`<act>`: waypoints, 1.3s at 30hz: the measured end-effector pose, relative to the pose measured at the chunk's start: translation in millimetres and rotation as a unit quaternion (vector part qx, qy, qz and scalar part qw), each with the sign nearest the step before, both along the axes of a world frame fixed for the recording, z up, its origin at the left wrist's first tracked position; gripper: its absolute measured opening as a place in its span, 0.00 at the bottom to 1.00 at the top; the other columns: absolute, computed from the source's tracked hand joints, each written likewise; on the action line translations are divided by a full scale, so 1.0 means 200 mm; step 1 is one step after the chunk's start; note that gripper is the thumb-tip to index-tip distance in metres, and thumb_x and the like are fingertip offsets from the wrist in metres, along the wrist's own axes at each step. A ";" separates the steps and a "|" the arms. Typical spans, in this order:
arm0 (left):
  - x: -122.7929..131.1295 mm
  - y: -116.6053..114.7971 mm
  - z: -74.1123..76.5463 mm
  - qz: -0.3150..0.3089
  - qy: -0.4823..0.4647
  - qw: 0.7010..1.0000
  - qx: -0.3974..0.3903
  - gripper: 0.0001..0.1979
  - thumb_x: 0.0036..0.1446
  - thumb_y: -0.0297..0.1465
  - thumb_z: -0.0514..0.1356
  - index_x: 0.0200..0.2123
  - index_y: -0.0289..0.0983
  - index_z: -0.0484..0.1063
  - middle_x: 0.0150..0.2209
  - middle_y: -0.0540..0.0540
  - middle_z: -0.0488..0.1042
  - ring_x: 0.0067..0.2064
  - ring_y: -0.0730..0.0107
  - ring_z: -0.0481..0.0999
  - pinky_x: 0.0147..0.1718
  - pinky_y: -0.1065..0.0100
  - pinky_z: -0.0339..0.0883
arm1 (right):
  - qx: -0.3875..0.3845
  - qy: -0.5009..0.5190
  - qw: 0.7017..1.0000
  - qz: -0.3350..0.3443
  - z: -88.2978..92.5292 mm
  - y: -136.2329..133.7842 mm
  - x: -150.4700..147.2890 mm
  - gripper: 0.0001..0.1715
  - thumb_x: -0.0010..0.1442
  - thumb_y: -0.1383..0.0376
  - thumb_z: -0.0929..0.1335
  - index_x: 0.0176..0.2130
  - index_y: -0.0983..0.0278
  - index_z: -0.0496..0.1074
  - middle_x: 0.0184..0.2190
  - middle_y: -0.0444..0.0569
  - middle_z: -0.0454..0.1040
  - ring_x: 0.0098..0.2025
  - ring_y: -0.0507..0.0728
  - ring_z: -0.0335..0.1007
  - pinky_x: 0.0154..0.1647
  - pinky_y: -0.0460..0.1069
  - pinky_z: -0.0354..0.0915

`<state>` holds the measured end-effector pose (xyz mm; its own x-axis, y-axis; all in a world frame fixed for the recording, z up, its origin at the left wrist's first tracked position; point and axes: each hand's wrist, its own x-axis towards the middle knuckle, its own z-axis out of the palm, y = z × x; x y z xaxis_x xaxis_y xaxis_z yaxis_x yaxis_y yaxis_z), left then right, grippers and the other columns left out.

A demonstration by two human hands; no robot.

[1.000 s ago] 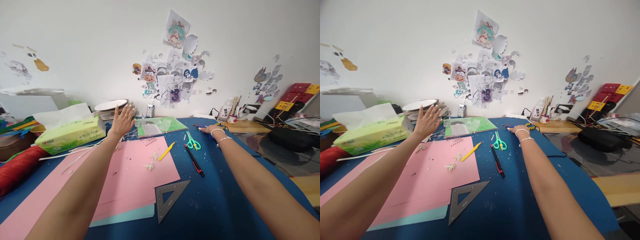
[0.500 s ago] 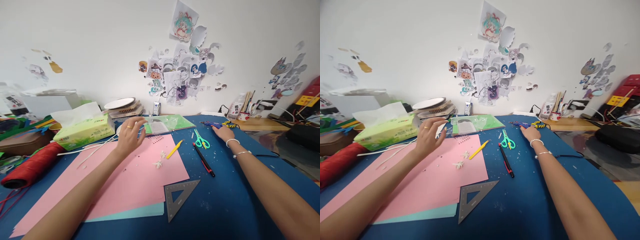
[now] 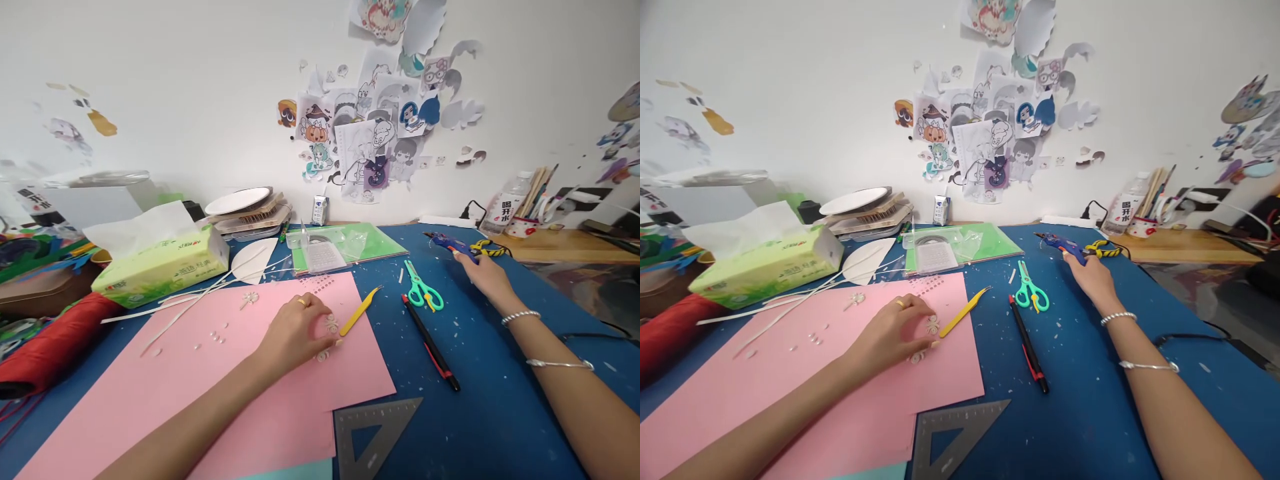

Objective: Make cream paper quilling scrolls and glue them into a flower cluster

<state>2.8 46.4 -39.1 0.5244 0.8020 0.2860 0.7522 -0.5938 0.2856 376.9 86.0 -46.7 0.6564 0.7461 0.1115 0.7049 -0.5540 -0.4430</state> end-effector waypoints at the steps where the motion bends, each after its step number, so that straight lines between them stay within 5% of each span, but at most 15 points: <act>1: 0.00 0.00 0.00 0.005 -0.004 1.000 -0.007 0.15 0.42 0.41 0.60 0.35 0.42 0.72 0.37 0.44 0.72 0.36 0.60 0.71 0.32 0.63 0.68 | 0.009 0.000 1.000 0.006 0.01 -0.01 -0.01 0.32 0.52 0.45 0.56 0.40 0.69 0.65 0.34 0.61 0.70 0.37 0.65 0.67 0.31 0.53 0.61; 12: 0.00 -0.01 0.02 -0.020 -0.042 0.996 -0.074 0.10 0.47 0.33 0.58 0.35 0.40 0.71 0.37 0.48 0.72 0.38 0.65 0.70 0.37 0.63 0.66 | 0.089 -0.014 0.986 0.138 0.15 -0.12 -0.25 0.25 0.50 0.44 0.57 0.33 0.62 0.60 0.27 0.50 0.69 0.30 0.60 0.64 0.27 0.50 0.56; 22: -0.02 -0.03 0.02 -0.099 -0.025 0.993 0.053 0.10 0.50 0.32 0.57 0.37 0.39 0.70 0.34 0.48 0.73 0.37 0.68 0.70 0.45 0.57 0.59 | 0.101 -0.092 0.948 0.286 0.14 -0.16 -0.39 0.21 0.51 0.47 0.60 0.31 0.62 0.63 0.28 0.48 0.68 0.28 0.57 0.63 0.28 0.49 0.57; 29: -0.02 -0.06 0.05 -0.130 0.005 0.988 0.084 0.08 0.53 0.32 0.54 0.38 0.42 0.69 0.36 0.51 0.73 0.39 0.69 0.69 0.52 0.52 0.48 | 0.063 -0.064 0.952 0.292 0.14 -0.18 -0.48 0.25 0.46 0.43 0.62 0.27 0.62 0.60 0.21 0.44 0.65 0.21 0.53 0.60 0.20 0.46 0.54; 39: -0.03 -0.08 0.07 -0.113 -0.024 0.988 0.106 0.07 0.52 0.34 0.56 0.34 0.41 0.70 0.42 0.48 0.70 0.44 0.67 0.68 0.55 0.48 0.40 | 0.089 -0.103 0.938 0.317 0.15 -0.20 -0.50 0.23 0.47 0.46 0.63 0.32 0.62 0.61 0.25 0.45 0.67 0.23 0.52 0.60 0.23 0.46 0.54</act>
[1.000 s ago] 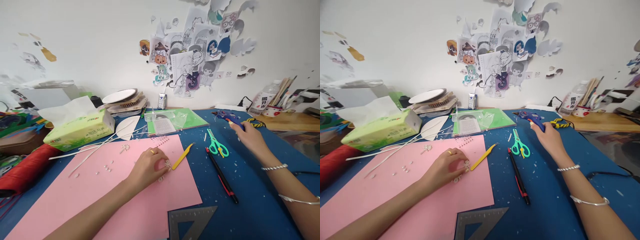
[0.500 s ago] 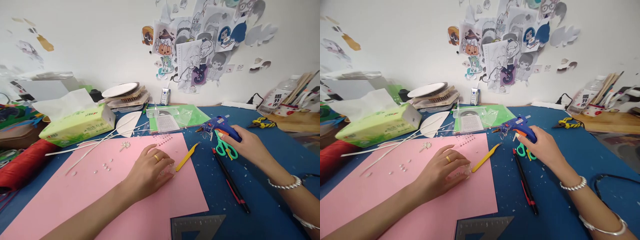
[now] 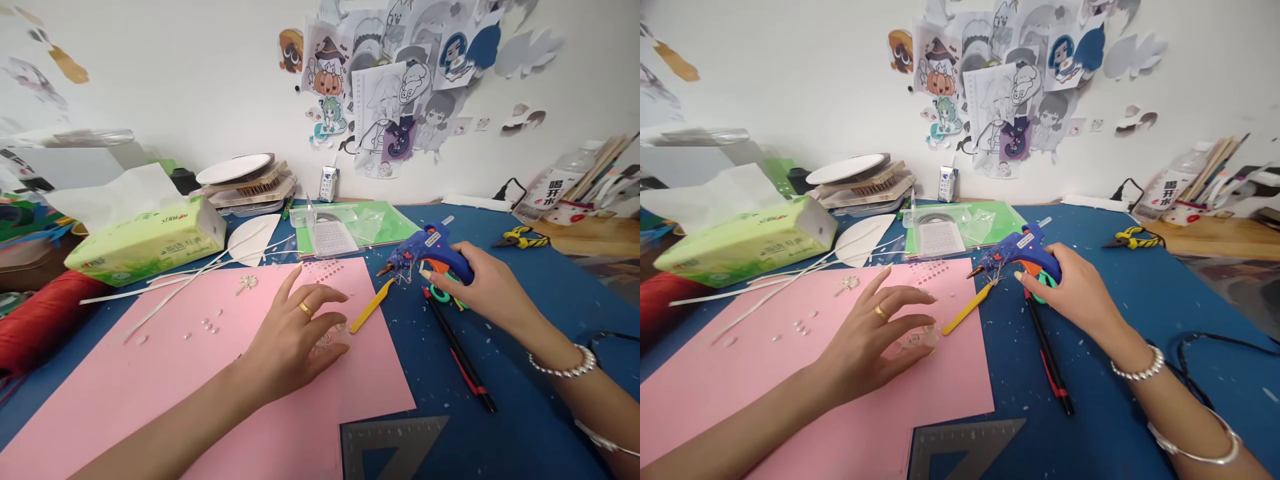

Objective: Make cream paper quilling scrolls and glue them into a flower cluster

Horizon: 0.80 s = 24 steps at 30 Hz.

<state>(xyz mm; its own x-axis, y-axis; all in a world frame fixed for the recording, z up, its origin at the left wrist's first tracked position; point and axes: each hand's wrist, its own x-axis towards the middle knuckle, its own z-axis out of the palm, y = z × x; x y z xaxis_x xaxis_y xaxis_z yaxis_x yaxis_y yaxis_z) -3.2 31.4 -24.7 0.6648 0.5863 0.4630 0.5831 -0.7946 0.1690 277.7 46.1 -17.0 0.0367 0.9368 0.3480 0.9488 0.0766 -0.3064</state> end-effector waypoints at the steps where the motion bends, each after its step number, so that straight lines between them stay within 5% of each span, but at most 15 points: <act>1: 0.00 0.00 0.00 0.000 -0.001 1.000 -0.001 0.07 0.52 0.35 0.56 0.33 0.41 0.70 0.42 0.48 0.69 0.45 0.66 0.68 0.55 0.48 0.40 | 0.001 -0.001 1.000 0.001 0.00 0.00 0.00 0.24 0.47 0.46 0.63 0.33 0.62 0.62 0.26 0.45 0.67 0.23 0.52 0.60 0.23 0.46 0.55; 10: 0.02 0.00 0.00 -0.008 -0.007 1.000 -0.011 0.06 0.52 0.33 0.55 0.34 0.40 0.68 0.44 0.46 0.68 0.46 0.65 0.67 0.55 0.47 0.40 | 0.007 -0.018 1.000 0.021 -0.02 0.00 0.00 0.24 0.47 0.46 0.63 0.33 0.62 0.61 0.27 0.45 0.68 0.25 0.53 0.62 0.24 0.47 0.55; 16: 0.01 -0.01 -0.02 -0.023 -0.051 0.995 -0.079 0.09 0.51 0.29 0.56 0.38 0.37 0.65 0.37 0.46 0.71 0.39 0.69 0.69 0.39 0.65 0.65 | 0.005 -0.028 0.999 0.015 -0.02 0.00 0.01 0.26 0.47 0.44 0.62 0.34 0.63 0.62 0.29 0.47 0.69 0.26 0.54 0.63 0.25 0.47 0.57; 24: 0.02 -0.01 0.00 -0.018 -0.120 0.968 -0.222 0.13 0.50 0.24 0.56 0.41 0.38 0.66 0.35 0.48 0.70 0.33 0.75 0.70 0.32 0.73 0.66 | 0.014 -0.047 0.999 0.016 -0.03 0.00 0.00 0.28 0.47 0.44 0.62 0.35 0.64 0.63 0.29 0.48 0.69 0.26 0.55 0.62 0.24 0.47 0.56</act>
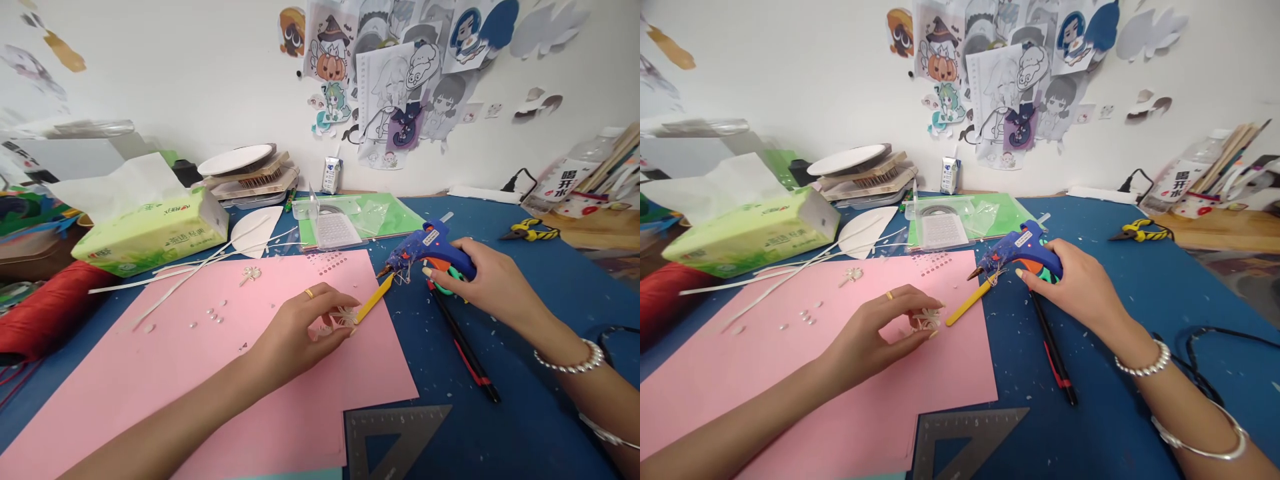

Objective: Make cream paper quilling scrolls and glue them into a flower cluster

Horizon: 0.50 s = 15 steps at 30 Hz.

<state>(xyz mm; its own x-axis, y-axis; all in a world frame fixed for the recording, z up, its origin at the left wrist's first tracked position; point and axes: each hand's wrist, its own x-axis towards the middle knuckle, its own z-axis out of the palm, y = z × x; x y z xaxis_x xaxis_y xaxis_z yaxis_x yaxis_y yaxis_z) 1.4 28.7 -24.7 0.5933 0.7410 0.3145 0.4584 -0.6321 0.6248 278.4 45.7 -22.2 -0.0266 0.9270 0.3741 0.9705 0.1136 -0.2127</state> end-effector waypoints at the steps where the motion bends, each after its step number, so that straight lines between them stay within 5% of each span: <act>1: 0.00 0.00 0.00 0.005 -0.003 1.000 -0.018 0.13 0.50 0.24 0.56 0.41 0.38 0.66 0.34 0.48 0.70 0.33 0.76 0.70 0.32 0.73 0.67 | -0.002 0.003 1.000 0.001 0.00 0.00 0.00 0.28 0.47 0.44 0.62 0.35 0.64 0.63 0.29 0.48 0.69 0.27 0.55 0.63 0.25 0.47 0.57; 7: 0.01 0.01 0.00 0.022 -0.024 0.997 -0.070 0.15 0.48 0.25 0.58 0.42 0.38 0.66 0.38 0.47 0.68 0.35 0.75 0.69 0.33 0.73 0.69 | -0.010 0.001 1.000 -0.011 0.01 0.00 0.00 0.29 0.46 0.43 0.62 0.36 0.64 0.64 0.30 0.49 0.69 0.26 0.55 0.63 0.24 0.47 0.57; 15: 0.00 -0.01 -0.01 0.018 -0.036 0.999 0.001 0.17 0.50 0.23 0.55 0.45 0.38 0.64 0.38 0.47 0.68 0.35 0.76 0.70 0.34 0.74 0.71 | -0.002 -0.002 1.000 -0.010 0.01 0.00 0.00 0.29 0.46 0.43 0.62 0.35 0.64 0.64 0.29 0.49 0.69 0.25 0.55 0.62 0.23 0.48 0.56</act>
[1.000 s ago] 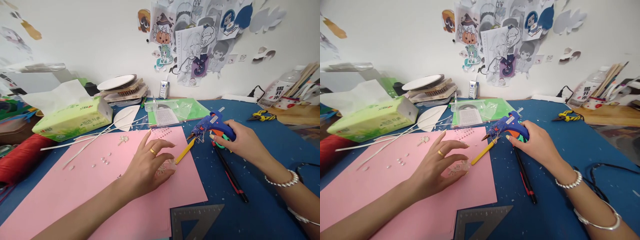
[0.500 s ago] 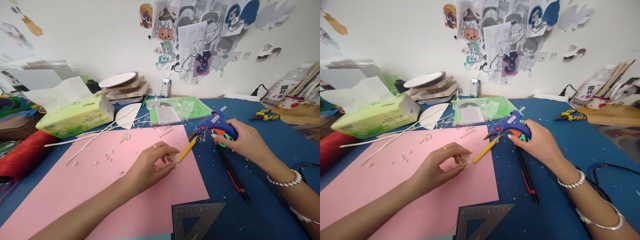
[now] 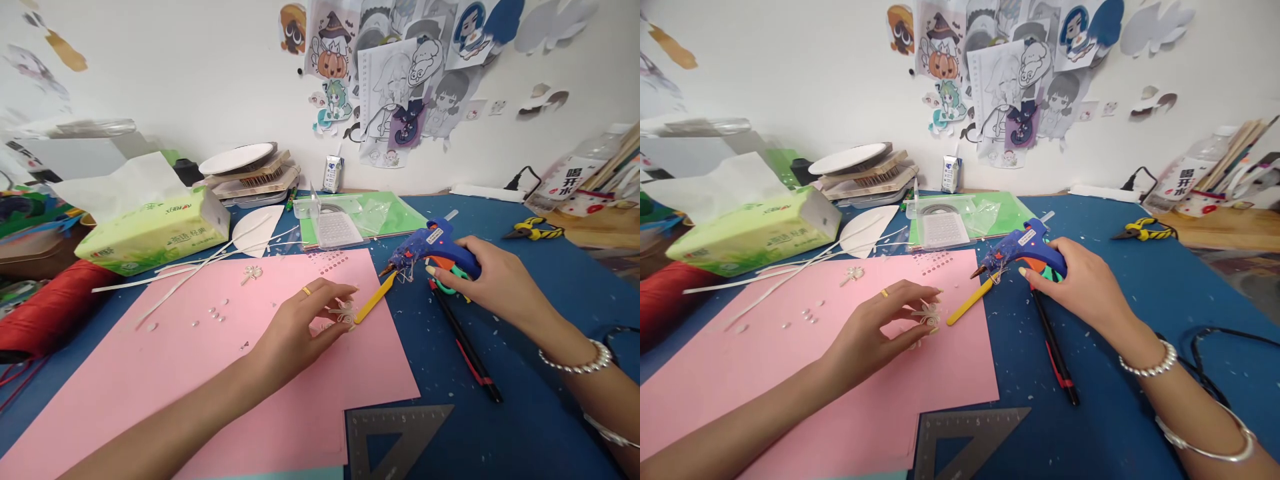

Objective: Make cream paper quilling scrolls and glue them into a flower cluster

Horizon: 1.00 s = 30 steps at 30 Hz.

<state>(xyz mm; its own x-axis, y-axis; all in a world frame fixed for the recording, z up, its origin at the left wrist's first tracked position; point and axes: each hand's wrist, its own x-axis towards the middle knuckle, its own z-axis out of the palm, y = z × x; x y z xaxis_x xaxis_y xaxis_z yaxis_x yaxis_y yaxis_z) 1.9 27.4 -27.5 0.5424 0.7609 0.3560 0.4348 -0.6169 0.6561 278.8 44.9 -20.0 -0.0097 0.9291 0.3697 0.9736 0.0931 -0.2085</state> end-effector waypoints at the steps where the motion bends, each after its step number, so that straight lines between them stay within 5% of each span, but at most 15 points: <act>1: 0.00 0.00 0.00 0.008 0.009 1.000 0.015 0.18 0.50 0.23 0.56 0.47 0.38 0.62 0.38 0.47 0.70 0.35 0.76 0.71 0.35 0.73 0.71 | 0.000 0.000 1.000 0.000 0.00 0.00 0.00 0.29 0.46 0.43 0.62 0.35 0.64 0.64 0.29 0.50 0.69 0.25 0.55 0.62 0.23 0.48 0.57; 10: -0.01 -0.02 0.01 0.045 0.043 0.987 0.149 0.21 0.51 0.28 0.58 0.48 0.40 0.57 0.35 0.49 0.74 0.37 0.72 0.74 0.35 0.71 0.70 | -0.002 -0.002 1.000 0.003 -0.01 0.01 0.01 0.29 0.46 0.43 0.62 0.36 0.64 0.65 0.30 0.51 0.70 0.26 0.56 0.64 0.23 0.49 0.57; 19: -0.01 -0.01 0.02 0.033 0.051 0.981 0.184 0.19 0.50 0.28 0.59 0.46 0.38 0.59 0.35 0.48 0.74 0.37 0.71 0.72 0.38 0.67 0.66 | -0.009 -0.008 1.000 0.001 -0.01 0.00 0.01 0.29 0.46 0.43 0.62 0.36 0.64 0.64 0.29 0.50 0.70 0.25 0.55 0.63 0.23 0.48 0.57; 30: -0.01 -0.01 0.02 0.055 0.090 0.968 0.229 0.17 0.50 0.28 0.57 0.44 0.41 0.60 0.34 0.52 0.75 0.40 0.68 0.69 0.54 0.50 0.47 | -0.010 -0.003 1.000 0.002 0.00 0.00 0.00 0.29 0.46 0.43 0.62 0.36 0.63 0.64 0.29 0.49 0.70 0.26 0.56 0.63 0.22 0.48 0.56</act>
<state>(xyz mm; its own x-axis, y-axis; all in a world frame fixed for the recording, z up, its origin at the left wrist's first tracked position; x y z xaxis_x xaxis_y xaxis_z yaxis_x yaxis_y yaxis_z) 0.5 25.4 -23.1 0.5520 0.6025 0.5764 0.5964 -0.7684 0.2320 279.8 45.3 -20.6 -0.0154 0.9364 0.3505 0.9743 0.0928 -0.2051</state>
